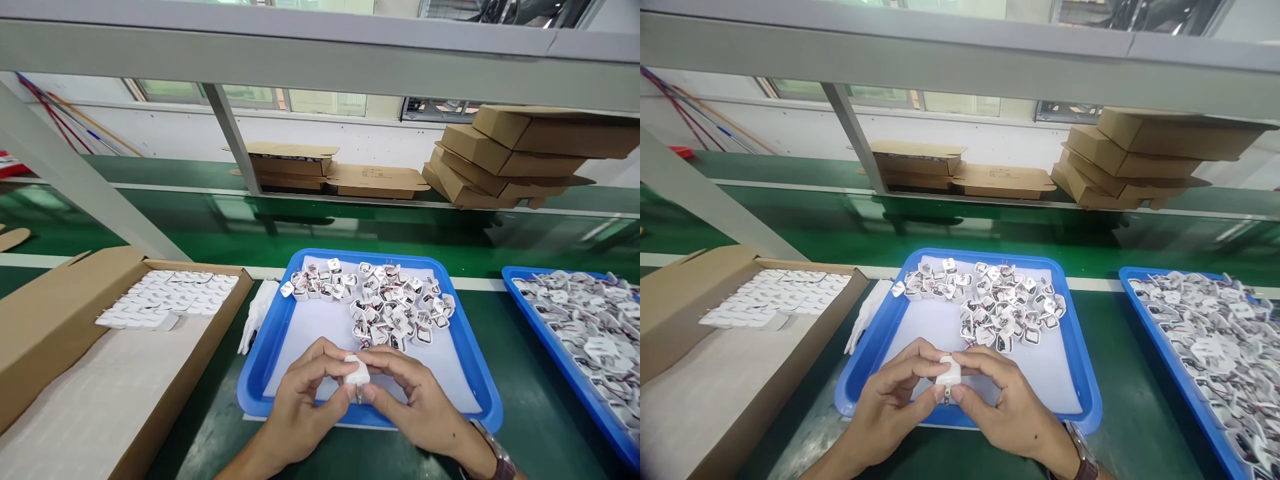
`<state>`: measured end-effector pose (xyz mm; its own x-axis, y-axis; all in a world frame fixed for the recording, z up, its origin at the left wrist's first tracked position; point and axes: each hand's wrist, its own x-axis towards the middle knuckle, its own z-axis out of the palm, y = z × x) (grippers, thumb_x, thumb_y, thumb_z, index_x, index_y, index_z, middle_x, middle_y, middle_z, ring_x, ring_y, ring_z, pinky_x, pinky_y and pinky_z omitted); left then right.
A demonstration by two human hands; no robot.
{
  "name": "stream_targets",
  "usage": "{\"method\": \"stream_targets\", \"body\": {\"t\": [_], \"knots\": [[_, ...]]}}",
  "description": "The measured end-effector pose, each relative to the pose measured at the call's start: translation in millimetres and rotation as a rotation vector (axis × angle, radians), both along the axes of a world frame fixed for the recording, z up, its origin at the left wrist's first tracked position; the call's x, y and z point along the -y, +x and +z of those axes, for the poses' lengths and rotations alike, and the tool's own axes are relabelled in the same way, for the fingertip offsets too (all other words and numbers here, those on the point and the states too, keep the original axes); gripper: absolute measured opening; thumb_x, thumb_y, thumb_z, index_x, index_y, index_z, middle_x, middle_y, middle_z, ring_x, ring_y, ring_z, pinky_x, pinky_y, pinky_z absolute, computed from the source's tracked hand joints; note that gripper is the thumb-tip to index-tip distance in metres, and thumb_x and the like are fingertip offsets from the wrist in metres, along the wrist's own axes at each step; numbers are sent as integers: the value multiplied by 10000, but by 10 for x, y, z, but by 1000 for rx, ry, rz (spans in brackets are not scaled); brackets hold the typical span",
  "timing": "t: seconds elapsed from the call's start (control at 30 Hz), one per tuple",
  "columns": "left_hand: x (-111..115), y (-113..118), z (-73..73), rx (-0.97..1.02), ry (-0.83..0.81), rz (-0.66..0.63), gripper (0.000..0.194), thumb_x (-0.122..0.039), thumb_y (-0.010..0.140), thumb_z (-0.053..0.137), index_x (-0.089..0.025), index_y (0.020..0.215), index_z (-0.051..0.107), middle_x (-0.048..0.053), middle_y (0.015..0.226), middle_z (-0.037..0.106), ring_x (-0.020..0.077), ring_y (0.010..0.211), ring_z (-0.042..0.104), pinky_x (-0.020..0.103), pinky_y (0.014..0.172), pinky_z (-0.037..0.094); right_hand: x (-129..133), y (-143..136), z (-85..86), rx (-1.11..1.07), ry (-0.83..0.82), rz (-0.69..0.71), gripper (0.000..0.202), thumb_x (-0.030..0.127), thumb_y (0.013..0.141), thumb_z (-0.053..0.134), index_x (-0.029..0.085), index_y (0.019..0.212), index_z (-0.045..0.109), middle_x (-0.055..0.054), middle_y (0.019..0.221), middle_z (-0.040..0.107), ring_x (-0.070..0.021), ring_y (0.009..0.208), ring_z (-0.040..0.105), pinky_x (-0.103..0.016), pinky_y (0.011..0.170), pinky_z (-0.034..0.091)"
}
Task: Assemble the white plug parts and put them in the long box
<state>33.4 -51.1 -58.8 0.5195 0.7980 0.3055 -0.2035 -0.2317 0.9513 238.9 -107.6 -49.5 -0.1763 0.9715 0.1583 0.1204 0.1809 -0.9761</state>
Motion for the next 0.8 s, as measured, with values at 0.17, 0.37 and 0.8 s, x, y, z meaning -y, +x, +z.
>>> {"method": "stream_targets", "body": {"t": [0.17,0.37,0.8], "knots": [[-29,19,-22,-2,11,13,248,-124,931,690,-279,1103,780,75,1054,633,194,915,679,318,773,578,2,-40,2,6,1,-54,285,253,1008,619,267,1287,671,-85,1214,697,-218,1130,688,-383,983,596],[-56,19,29,-104,39,-74,322,-130,984,609,-304,1233,715,105,1250,626,232,1122,681,341,901,588,0,-38,-30,-20,-137,-141,403,290,988,648,272,1382,567,-78,1184,712,-207,1094,707,-372,982,595],[-54,66,-55,-280,498,140,415,-35,921,644,-251,1262,548,74,1150,634,195,1068,656,287,893,571,8,-35,-60,-4,-218,-149,420,439,1023,587,284,1409,529,-85,1224,674,-209,1042,706,-390,933,599]]}}
